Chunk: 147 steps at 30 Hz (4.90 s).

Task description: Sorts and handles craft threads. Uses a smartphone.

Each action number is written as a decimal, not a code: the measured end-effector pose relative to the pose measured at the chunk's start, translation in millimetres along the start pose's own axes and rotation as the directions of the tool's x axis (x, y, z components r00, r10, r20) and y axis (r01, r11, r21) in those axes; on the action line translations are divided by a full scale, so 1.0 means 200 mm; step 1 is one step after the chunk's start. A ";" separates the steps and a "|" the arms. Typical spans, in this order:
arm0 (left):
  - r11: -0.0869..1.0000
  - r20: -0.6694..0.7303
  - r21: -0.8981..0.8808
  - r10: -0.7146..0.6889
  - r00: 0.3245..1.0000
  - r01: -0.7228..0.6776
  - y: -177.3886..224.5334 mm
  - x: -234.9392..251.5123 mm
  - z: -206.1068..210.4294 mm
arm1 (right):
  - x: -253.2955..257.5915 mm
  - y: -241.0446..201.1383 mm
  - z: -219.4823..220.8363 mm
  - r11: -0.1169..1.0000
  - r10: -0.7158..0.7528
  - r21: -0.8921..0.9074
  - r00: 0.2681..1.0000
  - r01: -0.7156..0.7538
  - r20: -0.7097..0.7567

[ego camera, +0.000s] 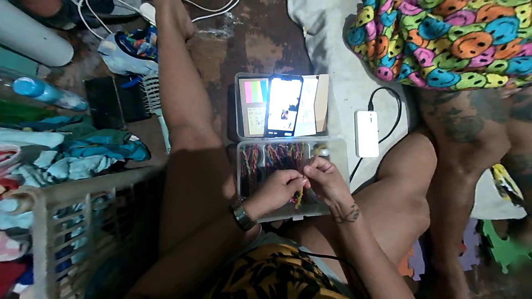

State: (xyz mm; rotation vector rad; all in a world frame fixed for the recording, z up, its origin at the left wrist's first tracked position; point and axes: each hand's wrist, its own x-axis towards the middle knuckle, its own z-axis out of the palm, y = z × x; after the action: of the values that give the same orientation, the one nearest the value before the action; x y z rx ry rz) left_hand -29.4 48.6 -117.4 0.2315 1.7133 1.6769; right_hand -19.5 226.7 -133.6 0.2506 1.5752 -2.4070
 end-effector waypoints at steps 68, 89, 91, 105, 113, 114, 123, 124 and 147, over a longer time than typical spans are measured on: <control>0.982 0.022 -0.096 -0.161 0.987 0.163 0.05 -0.03 -0.04 | -0.01 -0.04 -0.03 0.999 -0.012 -0.032 1.000 0.012 0.003; 0.906 -0.120 0.353 0.291 0.949 -0.233 -0.02 -0.14 0.01 | -0.01 -0.09 0.04 0.992 -0.071 0.101 0.994 0.080 -0.086; 0.927 -0.116 0.311 0.255 0.960 -0.209 -0.03 -0.18 0.00 | -0.02 -0.14 0.03 0.991 -0.102 0.084 0.992 0.108 -0.077; 0.636 -0.377 0.770 0.523 0.765 -0.055 -0.09 -0.38 -0.10 | 0.07 -0.03 0.25 0.929 -0.124 -0.366 0.975 0.049 -0.185; 0.792 -0.516 0.603 0.480 0.709 -0.098 -0.10 -0.32 -0.19 | 0.20 0.10 0.49 0.426 0.046 -0.905 0.999 -0.004 0.017; 0.797 -0.519 0.595 0.475 0.711 -0.098 -0.10 -0.32 -0.19 | 0.21 0.10 0.50 0.385 0.097 -0.923 0.995 -0.007 0.033; 0.862 -0.575 0.485 0.442 0.688 -0.149 0.00 -0.22 -0.27 | 0.16 -0.03 0.38 0.396 -0.140 -0.906 0.985 0.152 0.104; 0.853 -0.576 0.501 0.454 0.680 -0.144 0.03 -0.19 -0.29 | 0.18 -0.06 0.34 0.412 -0.228 -0.894 0.970 0.173 0.083; 0.988 -0.511 0.142 0.120 0.852 -0.054 0.42 0.38 -0.38 | 0.55 -0.20 0.27 0.744 -0.237 -0.649 0.971 0.157 -0.036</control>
State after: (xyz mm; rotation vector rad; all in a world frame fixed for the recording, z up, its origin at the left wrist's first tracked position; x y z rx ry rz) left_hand -158.8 44.7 -74.9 -0.1063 2.2354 1.8113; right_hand -136.1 178.9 -108.1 0.0858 2.4786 -1.8332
